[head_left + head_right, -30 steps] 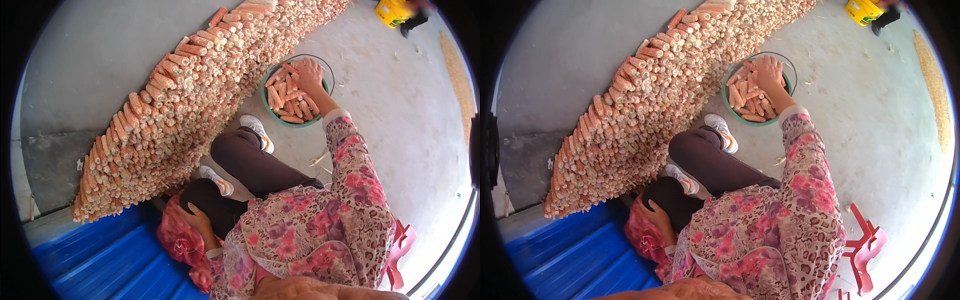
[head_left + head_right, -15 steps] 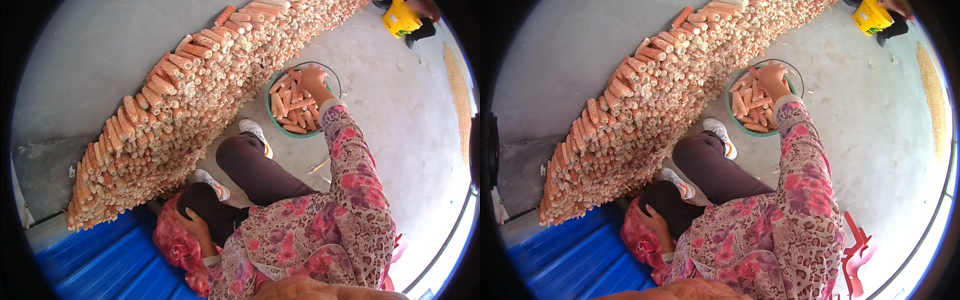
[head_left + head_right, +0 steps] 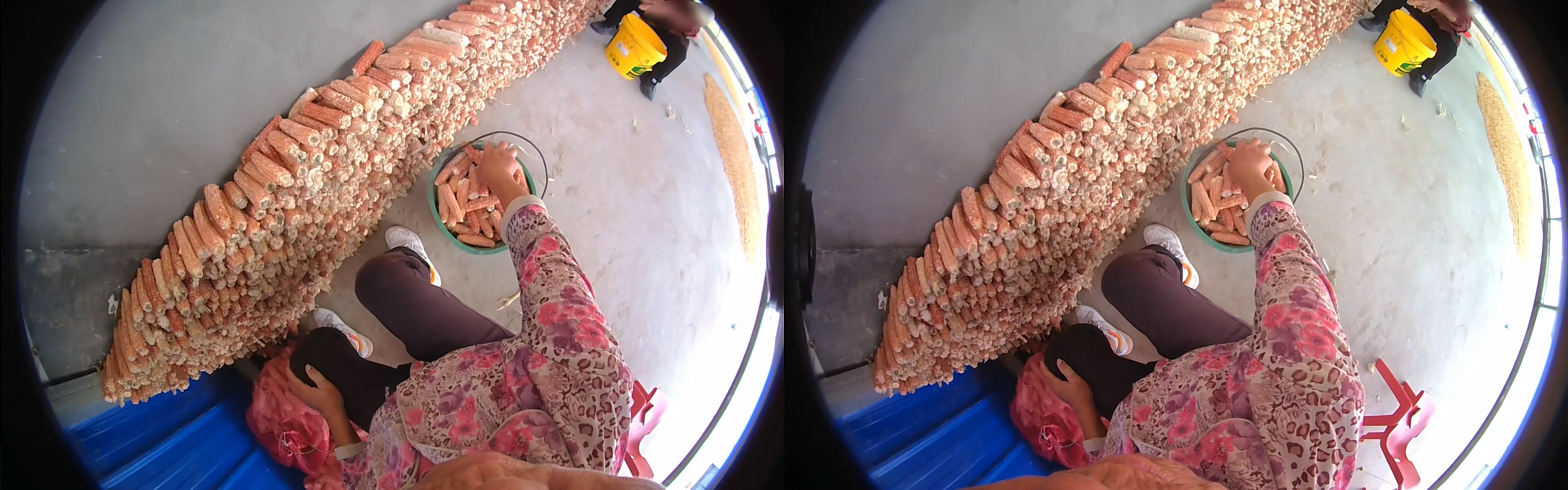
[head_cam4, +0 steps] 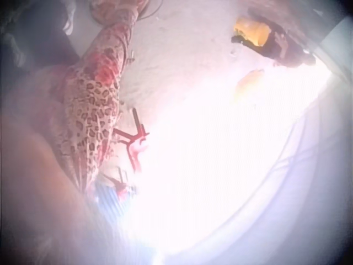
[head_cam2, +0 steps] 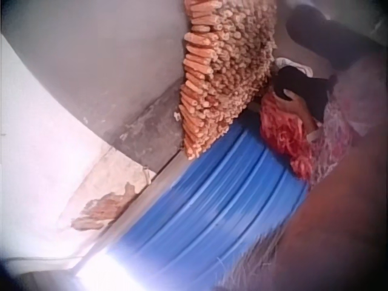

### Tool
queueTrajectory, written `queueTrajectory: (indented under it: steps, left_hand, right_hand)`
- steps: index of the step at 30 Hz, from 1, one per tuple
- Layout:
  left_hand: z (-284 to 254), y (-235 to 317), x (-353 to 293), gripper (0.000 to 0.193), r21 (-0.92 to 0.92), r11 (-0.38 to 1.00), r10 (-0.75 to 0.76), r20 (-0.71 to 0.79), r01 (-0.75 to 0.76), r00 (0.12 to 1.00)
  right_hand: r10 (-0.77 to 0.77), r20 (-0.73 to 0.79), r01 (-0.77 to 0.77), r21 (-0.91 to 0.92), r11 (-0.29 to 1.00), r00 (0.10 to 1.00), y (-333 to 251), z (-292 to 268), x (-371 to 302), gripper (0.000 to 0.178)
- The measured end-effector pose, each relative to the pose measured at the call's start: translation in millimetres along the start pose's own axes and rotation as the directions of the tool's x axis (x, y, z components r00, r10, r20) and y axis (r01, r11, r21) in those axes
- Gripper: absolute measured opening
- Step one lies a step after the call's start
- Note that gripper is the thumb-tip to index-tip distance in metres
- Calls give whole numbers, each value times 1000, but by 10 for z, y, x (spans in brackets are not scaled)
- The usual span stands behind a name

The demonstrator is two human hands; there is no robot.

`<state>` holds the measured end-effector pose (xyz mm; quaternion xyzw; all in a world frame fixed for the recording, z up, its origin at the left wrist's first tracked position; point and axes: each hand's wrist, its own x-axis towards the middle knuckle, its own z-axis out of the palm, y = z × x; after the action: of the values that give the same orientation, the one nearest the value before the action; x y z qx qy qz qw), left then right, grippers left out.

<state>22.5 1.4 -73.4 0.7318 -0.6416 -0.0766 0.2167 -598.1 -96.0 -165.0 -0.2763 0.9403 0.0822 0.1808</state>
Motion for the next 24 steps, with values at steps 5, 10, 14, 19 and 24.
queueTrajectory:
  steps: [5, 10, 14, 19, 24]
  left_hand:
    - [-31, 34, -27, 56, -56, 998, -31, 22, 32, 999]
    - [-50, -67, -21, 56, -50, 999, 3, 6, -3, 1000]
    - [-76, -200, -95, 55, -73, 997, -22, -33, 19, 999]
    - [-129, -115, -164, 55, -116, 993, -41, -74, 32, 996]
    - [-128, -176, -198, 56, -198, 979, -60, -72, 45, 996]
  right_hand:
    - [-102, 62, 107, -89, 990, 993, 33, -249, -414, 63]
    - [-32, -46, 36, 99, 994, 998, 241, -153, -790, 62]
    - [-100, -82, 114, 199, 973, 992, 505, 183, -922, 69]
    - [-150, -255, 269, 539, 798, 955, 796, 257, -1225, 68]
    - [-541, -140, 119, 990, -73, 829, 520, -321, -1803, 61]
